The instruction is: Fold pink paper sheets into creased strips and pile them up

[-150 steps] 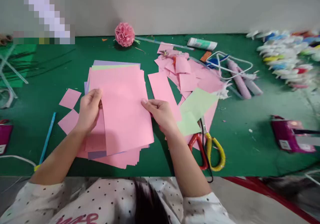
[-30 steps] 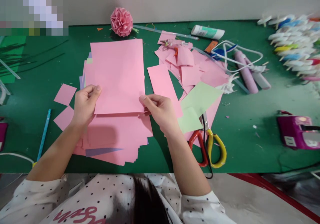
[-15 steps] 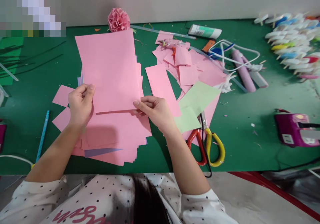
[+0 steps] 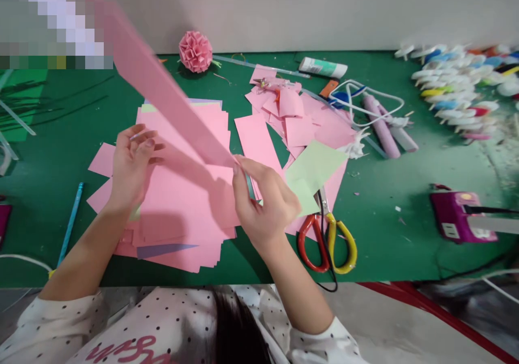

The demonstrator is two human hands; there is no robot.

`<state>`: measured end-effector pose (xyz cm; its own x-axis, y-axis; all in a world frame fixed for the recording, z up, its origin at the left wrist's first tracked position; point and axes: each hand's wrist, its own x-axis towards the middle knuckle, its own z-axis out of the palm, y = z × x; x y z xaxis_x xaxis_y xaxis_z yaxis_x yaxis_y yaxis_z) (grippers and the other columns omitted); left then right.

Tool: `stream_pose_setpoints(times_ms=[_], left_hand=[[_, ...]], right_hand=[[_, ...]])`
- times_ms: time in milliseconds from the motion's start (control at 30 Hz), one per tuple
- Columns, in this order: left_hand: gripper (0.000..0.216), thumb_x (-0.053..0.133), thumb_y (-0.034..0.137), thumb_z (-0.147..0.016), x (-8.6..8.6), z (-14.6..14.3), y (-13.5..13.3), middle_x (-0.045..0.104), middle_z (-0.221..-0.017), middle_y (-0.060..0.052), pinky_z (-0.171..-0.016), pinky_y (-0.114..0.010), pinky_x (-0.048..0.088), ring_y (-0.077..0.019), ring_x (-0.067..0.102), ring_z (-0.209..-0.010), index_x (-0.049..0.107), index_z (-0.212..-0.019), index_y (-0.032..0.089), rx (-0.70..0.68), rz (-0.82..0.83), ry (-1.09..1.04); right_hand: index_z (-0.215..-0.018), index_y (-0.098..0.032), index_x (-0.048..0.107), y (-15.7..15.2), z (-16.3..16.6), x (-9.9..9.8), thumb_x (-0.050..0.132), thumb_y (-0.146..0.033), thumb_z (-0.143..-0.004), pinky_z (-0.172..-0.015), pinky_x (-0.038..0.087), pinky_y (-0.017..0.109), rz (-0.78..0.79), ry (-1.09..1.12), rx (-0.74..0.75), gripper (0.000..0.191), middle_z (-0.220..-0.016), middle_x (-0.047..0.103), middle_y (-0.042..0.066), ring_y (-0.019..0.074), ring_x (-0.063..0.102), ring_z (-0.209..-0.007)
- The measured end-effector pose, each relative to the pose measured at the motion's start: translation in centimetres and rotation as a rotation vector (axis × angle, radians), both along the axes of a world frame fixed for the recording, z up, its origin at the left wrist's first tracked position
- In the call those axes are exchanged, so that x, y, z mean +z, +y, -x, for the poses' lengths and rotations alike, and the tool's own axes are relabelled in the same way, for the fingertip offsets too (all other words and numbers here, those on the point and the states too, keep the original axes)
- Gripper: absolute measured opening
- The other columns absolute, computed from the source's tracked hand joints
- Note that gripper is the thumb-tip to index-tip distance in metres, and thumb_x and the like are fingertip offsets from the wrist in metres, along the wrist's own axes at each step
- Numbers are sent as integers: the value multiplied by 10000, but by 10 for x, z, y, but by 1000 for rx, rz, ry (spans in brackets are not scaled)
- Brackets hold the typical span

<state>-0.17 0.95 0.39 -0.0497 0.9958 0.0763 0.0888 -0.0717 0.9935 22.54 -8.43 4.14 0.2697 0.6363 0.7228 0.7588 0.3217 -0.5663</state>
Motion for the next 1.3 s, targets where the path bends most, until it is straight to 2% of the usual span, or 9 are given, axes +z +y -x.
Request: stream_pose_setpoints(times_ms=[67,200,367,533,667,767,900,1067,1300], left_hand=[[481,655,617,-906,9,-5,-6,682,-1266,-91,-695,-275,598,-196,731,-978,576,-1240,280,-61,38,-80],[677,284,759,-976,29,-16,-23,720,-1255,-124,-791,-388,639,-269,729,-1078,618,-1260,244,-210,75,-221],[538,723,485,-895,26,-21,-32,724,-1284,-118,-936,-384,616,-271,711,-1158,581,-1332,205,-225,155,-107],[615,689,377,-926,4,-13,-25,749,-1225,-151,-923,-454,626,-293,749,-1083,470,-1472,197,-311,259,60],[705,623,225,-958,0,-11,-24,577,-1494,-186,-1036,-510,573,-312,658,-1278,305,-1586,250,-277,13,465],[432,572,203,-989,4,-6,-40,412,-1630,-177,-1176,-546,455,-335,416,-1504,540,-1419,188,-362,-314,807],[243,521,152,-1010,9,7,-85,669,-1379,-188,-1183,-548,449,-332,571,-1380,681,-1183,94,-518,-612,1090],[516,568,339,-1015,8,10,-131,646,-1406,-216,-1140,-515,495,-336,597,-1351,531,-1432,38,-483,-599,1211],[658,504,503,-1013,1,4,-148,558,-1502,-225,-1208,-581,383,-363,516,-1423,470,-1497,60,-469,-560,1274]], right_hand=[[-1152,-240,723,-10,1,1,705,-60,-873,-751,644,312,-153,-225,21,332,-963,818,33,209,788,-871],[-1125,-188,720,-29,8,-9,785,-27,-798,-697,604,304,-118,-442,109,370,-844,792,36,196,722,-798],[-987,-196,757,-39,28,-23,797,-102,-827,-747,552,333,-55,-532,259,190,-862,760,35,194,659,-868],[-835,-207,729,-37,44,-33,759,-151,-874,-834,562,330,-19,-567,405,75,-950,775,11,208,696,-1023],[-1004,-218,741,-33,46,-48,663,-180,-947,-841,573,361,190,-569,494,104,-1036,782,51,232,706,-1065],[-1083,-201,730,-30,44,-56,650,-200,-957,-844,577,385,264,-539,484,149,-1074,780,89,247,705,-1055],[-1115,-166,726,-31,40,-56,639,-246,-966,-900,590,392,283,-531,520,190,-1126,773,114,259,688,-1092],[-1217,-127,703,-37,35,-54,555,-154,-956,-975,594,430,341,-497,570,301,-1224,742,143,287,646,-1204],[-1344,-111,633,-43,39,-50,458,-137,-973,-1057,575,481,427,-336,579,410,-1279,705,160,278,607,-1268]])
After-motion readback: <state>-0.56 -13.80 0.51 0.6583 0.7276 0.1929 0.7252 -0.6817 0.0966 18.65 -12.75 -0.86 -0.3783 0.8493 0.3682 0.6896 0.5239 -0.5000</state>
